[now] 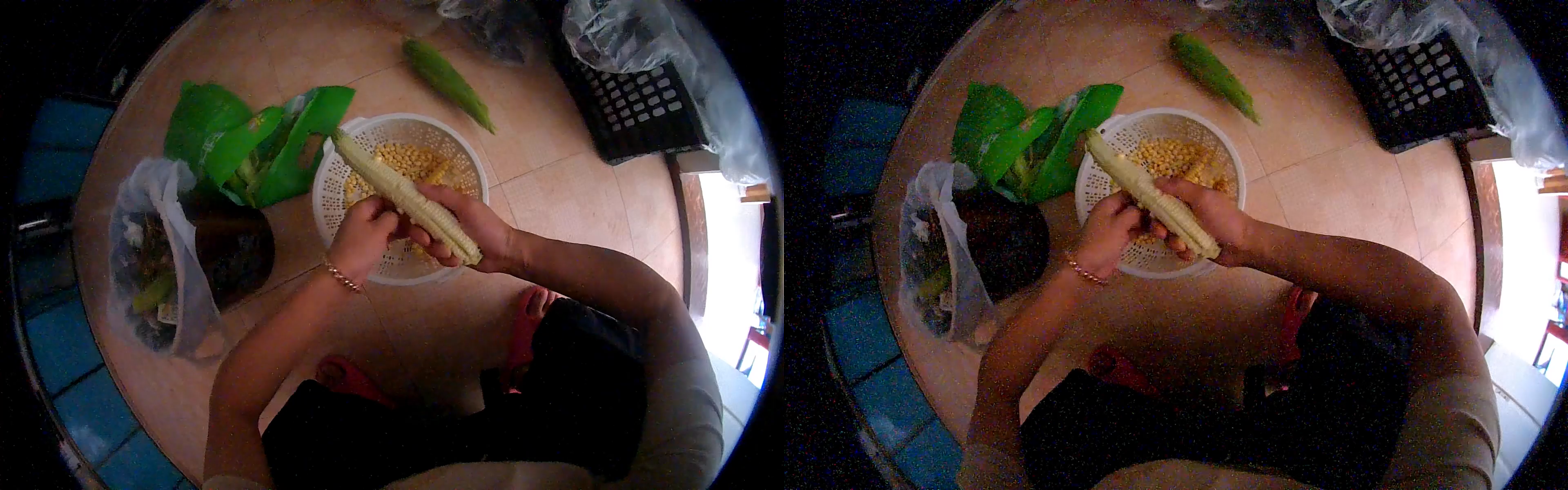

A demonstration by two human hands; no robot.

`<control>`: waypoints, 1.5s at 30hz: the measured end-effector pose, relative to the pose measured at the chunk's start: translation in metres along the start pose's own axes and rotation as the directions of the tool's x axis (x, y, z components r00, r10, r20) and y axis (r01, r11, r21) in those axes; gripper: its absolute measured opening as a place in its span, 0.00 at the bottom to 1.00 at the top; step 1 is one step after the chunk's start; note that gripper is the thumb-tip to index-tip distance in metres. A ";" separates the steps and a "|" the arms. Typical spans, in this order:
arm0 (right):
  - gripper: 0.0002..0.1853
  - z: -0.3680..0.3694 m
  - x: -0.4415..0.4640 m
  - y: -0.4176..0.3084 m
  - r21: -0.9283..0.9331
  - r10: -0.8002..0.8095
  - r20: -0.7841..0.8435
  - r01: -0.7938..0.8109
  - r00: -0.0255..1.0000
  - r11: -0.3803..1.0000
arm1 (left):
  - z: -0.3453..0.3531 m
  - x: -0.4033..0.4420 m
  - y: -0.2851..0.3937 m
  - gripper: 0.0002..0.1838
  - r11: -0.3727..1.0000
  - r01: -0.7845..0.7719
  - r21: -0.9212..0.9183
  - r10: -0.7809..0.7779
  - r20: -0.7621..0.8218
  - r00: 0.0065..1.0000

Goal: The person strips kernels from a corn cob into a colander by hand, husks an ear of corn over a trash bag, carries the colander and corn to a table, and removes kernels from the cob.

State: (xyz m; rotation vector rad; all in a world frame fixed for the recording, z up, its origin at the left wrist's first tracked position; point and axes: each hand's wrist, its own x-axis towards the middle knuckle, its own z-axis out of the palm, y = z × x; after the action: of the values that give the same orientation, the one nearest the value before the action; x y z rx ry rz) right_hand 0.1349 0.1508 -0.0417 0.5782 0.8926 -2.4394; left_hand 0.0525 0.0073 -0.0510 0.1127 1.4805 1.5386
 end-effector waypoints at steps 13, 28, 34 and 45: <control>0.20 -0.010 0.001 0.007 -0.198 -0.058 -0.086 0.040 0.995 0.979 | -0.012 0.006 0.013 0.18 1.000 -0.015 -0.001 0.014 -0.115 0.993; 0.22 0.004 -0.006 0.011 -0.785 -0.341 -0.211 0.049 0.916 0.617 | -0.019 0.009 0.008 0.15 0.964 -0.022 0.265 0.028 -0.017 0.999; 0.24 0.003 -0.008 0.018 -0.999 -0.695 -0.045 -0.016 0.717 0.048 | -0.017 0.013 0.005 0.16 0.999 0.013 0.045 -0.002 -0.252 0.968; 0.30 0.002 -0.011 0.015 -0.976 -0.635 -0.006 -0.143 0.773 -0.165 | -0.016 0.005 0.010 0.13 0.999 -0.006 0.041 0.013 -0.155 0.988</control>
State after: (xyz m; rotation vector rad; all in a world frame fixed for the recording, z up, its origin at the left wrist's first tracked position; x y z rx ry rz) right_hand 0.1514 0.1421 -0.0414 0.3645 2.9497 -0.8648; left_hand 0.0334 0.0012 -0.0496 0.0236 1.6360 1.5543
